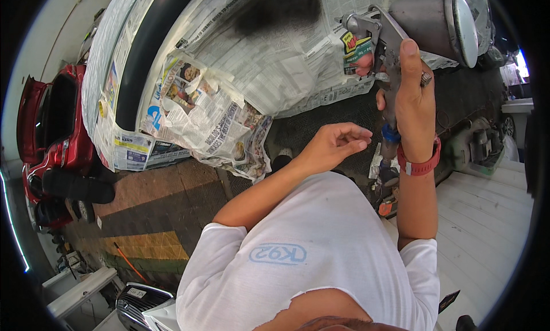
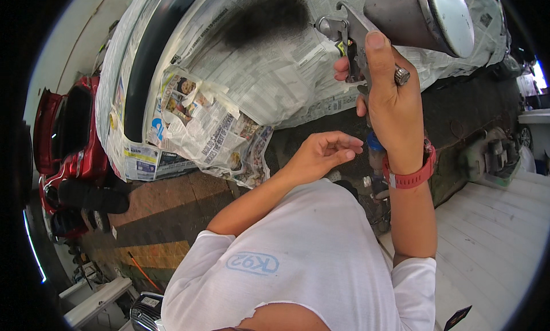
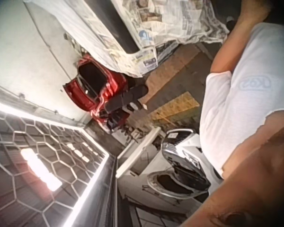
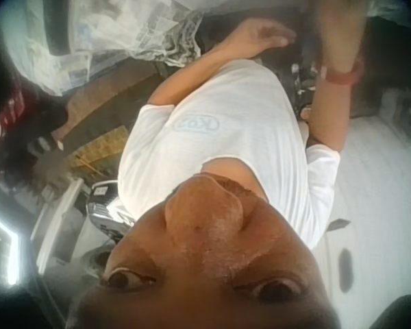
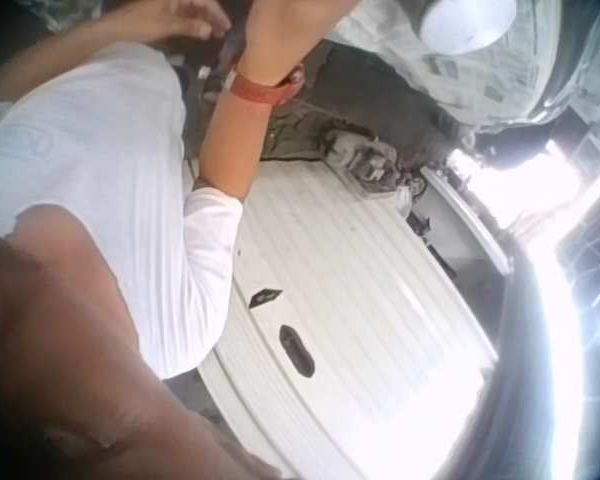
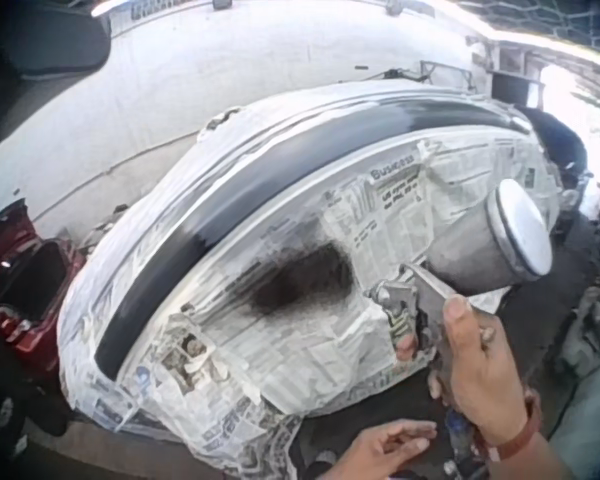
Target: The person prepares a car for painting by covering it with newspaper and tape, then uses a spray gun to apply paint to the rear bumper. The person walks around the garage, handles newspapers, and secures them with tape before spraying.
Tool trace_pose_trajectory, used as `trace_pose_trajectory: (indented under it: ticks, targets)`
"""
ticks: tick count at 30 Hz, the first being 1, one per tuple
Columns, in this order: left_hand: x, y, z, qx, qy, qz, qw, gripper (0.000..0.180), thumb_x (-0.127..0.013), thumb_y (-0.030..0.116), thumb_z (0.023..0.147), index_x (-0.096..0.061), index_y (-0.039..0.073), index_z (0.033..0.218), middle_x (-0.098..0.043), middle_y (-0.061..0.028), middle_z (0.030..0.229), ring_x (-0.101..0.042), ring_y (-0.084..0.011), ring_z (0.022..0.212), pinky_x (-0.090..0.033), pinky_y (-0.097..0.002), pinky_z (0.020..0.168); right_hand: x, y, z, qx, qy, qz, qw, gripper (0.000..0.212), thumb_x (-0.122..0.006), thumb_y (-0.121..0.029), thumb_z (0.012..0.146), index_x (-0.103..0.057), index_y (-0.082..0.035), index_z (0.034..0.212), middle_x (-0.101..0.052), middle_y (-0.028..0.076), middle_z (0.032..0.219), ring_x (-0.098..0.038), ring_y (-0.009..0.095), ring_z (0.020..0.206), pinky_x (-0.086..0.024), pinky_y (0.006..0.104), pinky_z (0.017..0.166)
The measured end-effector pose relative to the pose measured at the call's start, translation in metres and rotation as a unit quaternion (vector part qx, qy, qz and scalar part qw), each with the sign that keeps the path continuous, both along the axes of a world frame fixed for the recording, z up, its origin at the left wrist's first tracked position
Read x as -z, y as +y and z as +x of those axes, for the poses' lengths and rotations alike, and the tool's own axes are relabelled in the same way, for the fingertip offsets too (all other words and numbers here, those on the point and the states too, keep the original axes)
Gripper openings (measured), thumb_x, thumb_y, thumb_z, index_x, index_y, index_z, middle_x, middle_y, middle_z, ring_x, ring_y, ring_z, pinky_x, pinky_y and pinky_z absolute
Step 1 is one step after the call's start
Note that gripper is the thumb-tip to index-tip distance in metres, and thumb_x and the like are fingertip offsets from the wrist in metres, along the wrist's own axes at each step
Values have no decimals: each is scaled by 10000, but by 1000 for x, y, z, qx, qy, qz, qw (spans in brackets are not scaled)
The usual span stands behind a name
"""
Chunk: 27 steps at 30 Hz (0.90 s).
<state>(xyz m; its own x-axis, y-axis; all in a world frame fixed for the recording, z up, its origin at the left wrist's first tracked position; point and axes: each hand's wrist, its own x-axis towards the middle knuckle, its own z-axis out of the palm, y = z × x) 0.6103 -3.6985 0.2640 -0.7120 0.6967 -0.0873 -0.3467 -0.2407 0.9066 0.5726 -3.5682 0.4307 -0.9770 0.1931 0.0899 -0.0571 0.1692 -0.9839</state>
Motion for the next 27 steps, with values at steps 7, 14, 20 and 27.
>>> trace_pose_trajectory:
  ticks: [7,14,20,27]
  targets:
    - [4,6,-1,-30,6,28,999,304,-719,185,1002,-703,-15,1230,-746,-58,1091,-678,-78,970,-540,-236,863,0,-12,3,-12,-16,-25,999,643,-538,-621,1030,-720,-5,1061,-713,46,828,-625,74,673,-429,214,486]
    - [10,8,-1,-40,27,35,998,322,-742,221,989,-719,-12,1211,-750,-43,1031,-668,-57,893,-534,-226,800,-6,-23,5,-80,-49,-46,995,638,-515,-608,1045,-717,-6,1104,-710,53,831,-653,84,700,-430,216,471]
    - [0,5,-1,-45,16,11,999,316,-731,218,997,-718,-10,1215,-754,-59,1074,-682,-71,946,-545,-234,841,-8,-17,-5,-84,-28,-24,996,644,-509,-618,1041,-708,-11,1128,-716,60,854,-683,96,738,-428,222,455]
    - [-1,3,-5,-13,-16,12,1000,304,-722,156,997,-686,-11,1248,-733,-99,1178,-683,-140,1111,-541,-283,967,-16,3,-14,5,9,-18,1000,663,-496,-637,1035,-712,-14,1103,-726,69,834,-691,113,686,-431,230,453]
